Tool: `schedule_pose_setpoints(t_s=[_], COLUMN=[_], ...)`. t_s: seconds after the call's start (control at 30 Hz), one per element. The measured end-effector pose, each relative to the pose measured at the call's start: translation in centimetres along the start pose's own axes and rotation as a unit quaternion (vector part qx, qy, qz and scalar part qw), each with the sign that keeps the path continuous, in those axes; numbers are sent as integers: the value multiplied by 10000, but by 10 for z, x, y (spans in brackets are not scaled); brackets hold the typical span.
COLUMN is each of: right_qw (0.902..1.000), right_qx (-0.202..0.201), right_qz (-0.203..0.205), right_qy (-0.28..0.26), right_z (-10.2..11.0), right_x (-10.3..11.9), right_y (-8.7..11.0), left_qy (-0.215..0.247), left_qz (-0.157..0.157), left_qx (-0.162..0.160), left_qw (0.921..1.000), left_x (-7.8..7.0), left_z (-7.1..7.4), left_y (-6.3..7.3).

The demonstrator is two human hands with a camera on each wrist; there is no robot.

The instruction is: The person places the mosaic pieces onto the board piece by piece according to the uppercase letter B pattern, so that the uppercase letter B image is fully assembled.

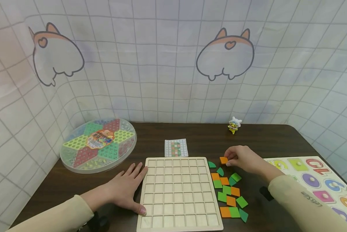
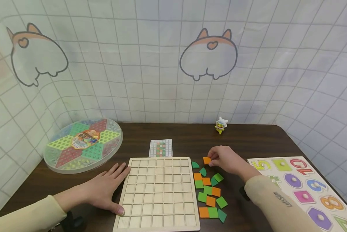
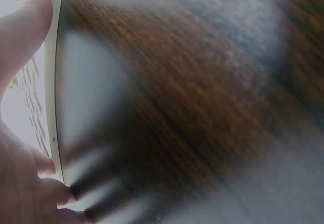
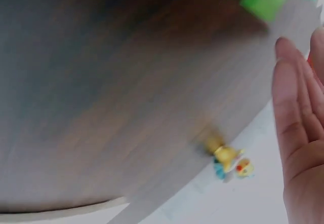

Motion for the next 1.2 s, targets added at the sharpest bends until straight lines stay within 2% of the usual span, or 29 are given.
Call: schedule_pose_setpoints(t_s=[0.17, 0.27, 0.53, 0.77, 0.87, 0.97, 1.2], right_qw=[9957, 9935, 9945, 9959, 9970, 9974, 9968], right_qx=[70, 95, 197, 429, 460, 489, 581], right_qz=[-146, -169, 10, 176, 226, 310, 364], right_qy=[-909, -1121, -1030, -780, -579, -418, -403], right_z=[-10, -21, -48, -68, -74, -79, -88], right_x=[15, 33, 89, 129, 138, 145, 151], right_y=[-7, -13, -40, -63, -70, -74, -79], left_qy=[-6, -46, -71, 63, 60, 8, -42], left_qz=[5, 5, -36, -174, -101, 3, 135], left_qx=[6, -27, -50, -94, -45, 15, 79], left_qw=[10000, 10000, 10000, 9998, 9999, 10000, 9999], left_x=[1, 1, 5, 19, 17, 9, 4], left_z=[-1, 0, -1, -14, -12, -7, -3], left_y=[-1, -2, -5, -14, -12, -6, -1])
Point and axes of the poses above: each hand's wrist, its own y-axis away from the middle knuckle, its own z-axis out of the back of the hand, x = y × z, the point moved 10 cm from there along -y, towards the middle knuckle, and after that the axes turned 1 degree about x, right-handed, at the moved point
